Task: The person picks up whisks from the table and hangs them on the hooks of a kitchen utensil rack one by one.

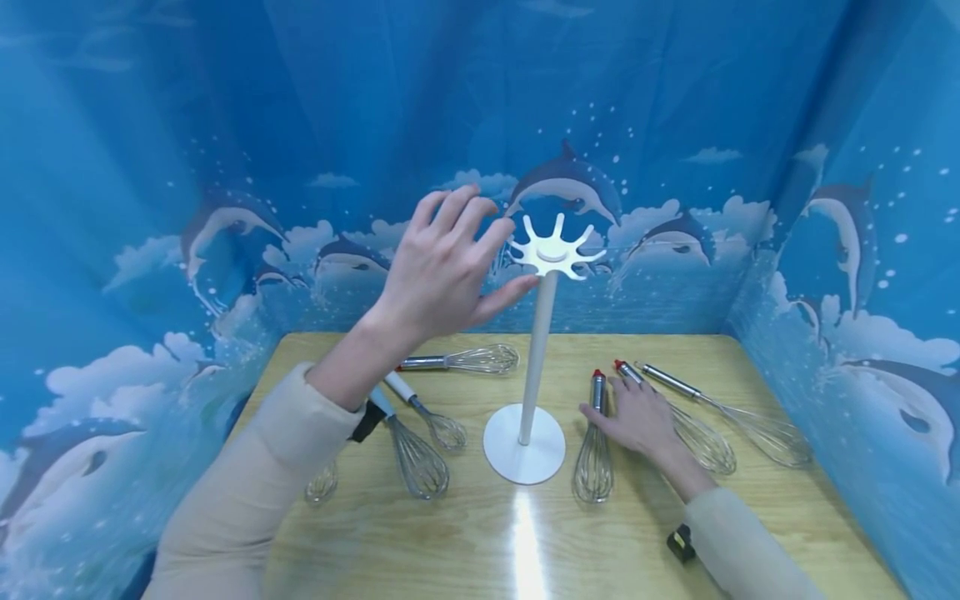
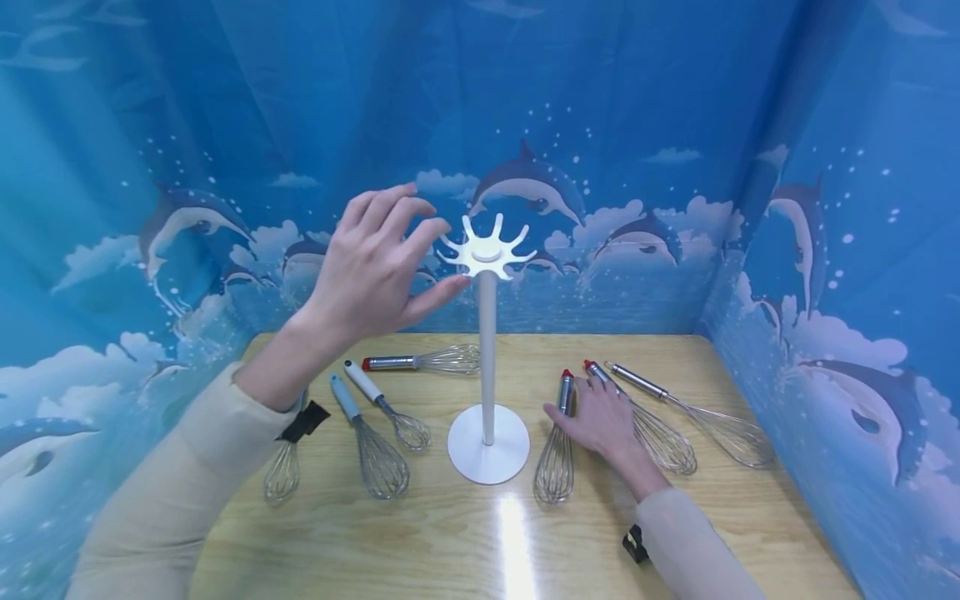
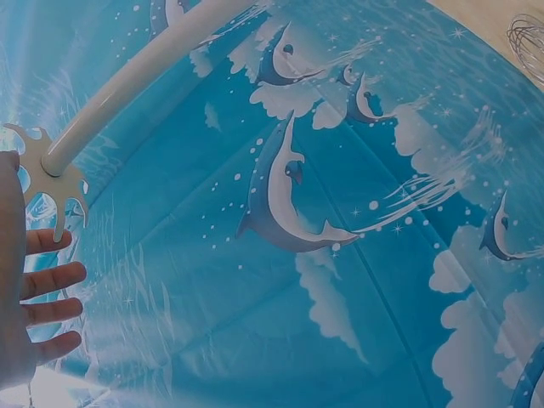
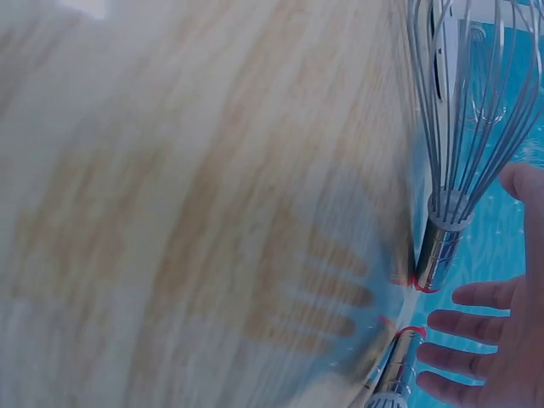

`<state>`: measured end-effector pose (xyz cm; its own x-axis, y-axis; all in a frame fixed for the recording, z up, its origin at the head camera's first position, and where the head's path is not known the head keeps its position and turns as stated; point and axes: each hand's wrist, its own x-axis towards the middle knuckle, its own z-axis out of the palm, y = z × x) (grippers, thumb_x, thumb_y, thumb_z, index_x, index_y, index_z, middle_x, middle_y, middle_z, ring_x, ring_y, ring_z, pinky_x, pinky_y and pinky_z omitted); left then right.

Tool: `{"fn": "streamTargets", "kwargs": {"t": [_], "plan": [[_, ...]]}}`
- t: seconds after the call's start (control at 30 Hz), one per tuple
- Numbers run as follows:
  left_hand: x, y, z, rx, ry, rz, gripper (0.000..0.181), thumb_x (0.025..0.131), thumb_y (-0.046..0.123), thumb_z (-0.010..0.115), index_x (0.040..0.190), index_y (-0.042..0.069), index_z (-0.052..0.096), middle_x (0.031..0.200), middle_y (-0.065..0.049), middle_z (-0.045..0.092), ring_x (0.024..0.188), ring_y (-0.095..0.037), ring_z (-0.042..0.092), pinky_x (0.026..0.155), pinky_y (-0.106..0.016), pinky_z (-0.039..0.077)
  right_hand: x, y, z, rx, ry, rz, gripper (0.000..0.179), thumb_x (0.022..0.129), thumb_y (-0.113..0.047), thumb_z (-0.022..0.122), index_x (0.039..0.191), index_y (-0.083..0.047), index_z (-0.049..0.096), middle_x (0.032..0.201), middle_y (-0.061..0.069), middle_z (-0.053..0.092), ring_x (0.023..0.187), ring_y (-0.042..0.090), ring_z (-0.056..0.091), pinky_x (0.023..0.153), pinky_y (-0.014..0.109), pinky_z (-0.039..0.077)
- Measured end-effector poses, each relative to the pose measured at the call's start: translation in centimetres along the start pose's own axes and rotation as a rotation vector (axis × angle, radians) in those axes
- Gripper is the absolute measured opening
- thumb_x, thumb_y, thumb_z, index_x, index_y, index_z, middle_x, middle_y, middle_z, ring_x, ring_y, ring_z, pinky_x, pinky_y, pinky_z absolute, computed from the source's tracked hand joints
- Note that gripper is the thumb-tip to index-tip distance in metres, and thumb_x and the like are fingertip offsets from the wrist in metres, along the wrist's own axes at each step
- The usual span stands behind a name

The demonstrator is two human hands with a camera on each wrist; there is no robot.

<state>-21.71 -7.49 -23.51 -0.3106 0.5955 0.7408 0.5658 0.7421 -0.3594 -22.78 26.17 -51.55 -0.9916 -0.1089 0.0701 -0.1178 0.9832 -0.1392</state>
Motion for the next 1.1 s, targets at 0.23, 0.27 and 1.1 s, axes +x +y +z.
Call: {"fn": "streamTargets", "kwargs": {"t": [0.23, 0.27, 1.1], "plan": [[0.0, 0.0, -0.1, -0.004, 0.002, -0.001, 0.062, 0.095, 0.067, 0.063, 0.115, 0.009, 0.071, 0.122, -0.017, 0.071, 0.129, -0.038, 0.061, 0.11, -0.054, 0.049, 0.4, 0.0, 0.3, -0.008, -0.015, 0.016, 0.095, 0.094, -0.077, 0.053, 0.149, 0.002, 0.053, 0.144, 0.034, 0.058, 0.127, 0.055, 0.058, 0.097, 0.069, 0.053], [0.0, 0.0, -0.1, -0.006, 0.003, -0.002, 0.062, 0.095, 0.066, 0.063, 0.115, 0.009, 0.071, 0.122, -0.017, 0.071, 0.129, -0.038, 0.061, 0.11, -0.054, 0.049, 0.5, 0.0, 0.3, -0.007, -0.018, 0.019, 0.095, 0.094, -0.077, 0.053, 0.149, 0.002, 0.053, 0.144, 0.034, 0.058, 0.128, 0.056, 0.057, 0.097, 0.069, 0.053], [-0.1, -0.1, 0.1, -0.02, 0.015, -0.005, 0.061, 0.095, 0.065, 0.064, 0.117, 0.009, 0.071, 0.12, -0.016, 0.071, 0.126, -0.038, 0.061, 0.109, -0.055, 0.049, 1.1, 0.2, 1.6, 0.05, -0.043, 0.04, 0.093, 0.094, -0.073, 0.056, 0.147, 0.003, 0.054, 0.143, 0.033, 0.058, 0.127, 0.054, 0.057, 0.091, 0.074, 0.053]]}}
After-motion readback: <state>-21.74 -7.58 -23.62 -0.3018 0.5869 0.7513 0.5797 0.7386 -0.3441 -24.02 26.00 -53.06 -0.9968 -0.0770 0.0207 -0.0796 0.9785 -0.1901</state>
